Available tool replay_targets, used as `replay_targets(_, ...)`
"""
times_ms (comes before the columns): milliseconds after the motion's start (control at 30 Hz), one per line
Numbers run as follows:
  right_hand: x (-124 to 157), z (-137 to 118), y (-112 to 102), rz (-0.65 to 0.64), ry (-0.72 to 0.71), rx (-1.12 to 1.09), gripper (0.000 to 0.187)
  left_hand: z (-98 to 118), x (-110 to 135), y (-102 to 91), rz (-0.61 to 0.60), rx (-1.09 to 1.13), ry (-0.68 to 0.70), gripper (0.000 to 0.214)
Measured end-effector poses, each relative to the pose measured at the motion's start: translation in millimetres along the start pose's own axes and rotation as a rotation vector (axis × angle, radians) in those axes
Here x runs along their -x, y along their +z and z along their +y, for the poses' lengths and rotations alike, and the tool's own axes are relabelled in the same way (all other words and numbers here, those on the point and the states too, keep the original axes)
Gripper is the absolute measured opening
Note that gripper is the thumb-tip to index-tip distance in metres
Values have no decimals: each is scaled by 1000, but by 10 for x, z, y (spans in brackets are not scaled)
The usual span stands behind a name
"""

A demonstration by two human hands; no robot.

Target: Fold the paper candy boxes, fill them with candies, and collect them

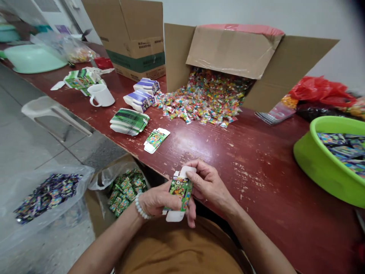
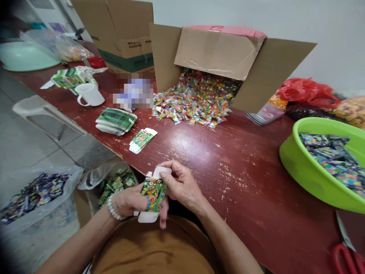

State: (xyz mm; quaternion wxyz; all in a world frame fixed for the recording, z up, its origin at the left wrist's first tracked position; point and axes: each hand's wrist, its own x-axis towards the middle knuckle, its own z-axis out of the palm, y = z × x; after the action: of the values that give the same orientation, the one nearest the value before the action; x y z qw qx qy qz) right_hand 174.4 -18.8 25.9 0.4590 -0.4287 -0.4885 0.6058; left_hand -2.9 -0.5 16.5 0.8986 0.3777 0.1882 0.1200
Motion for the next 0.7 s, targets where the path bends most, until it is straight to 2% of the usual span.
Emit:
replay_targets(167,31,36,-36,-60,82,-121,35,-99,-26,32,26,52,43,65)
replay_targets(367,40,52,-22,-68,68,-130,40,-38,-12,66,42,35,56,69)
replay_targets(433,67,15,-20,37,-62,16,38,-5,-2,88,67,4,65,68)
replay_targets(533,134,-80,-44,322,-384,422,31,17,-4,107,110,-34,132,68)
replay_targets(567,157,-114,-53,372,-470,557,28,16,-11,109,128,-41,150,68)
replay_targets(633,191,-171,-64,356,-566,760,22,10,-28,109,159,-68,168,68)
replay_targets(700,204,-206,-65,251,-572,874,22,13,-44,111,184,-127,152,70)
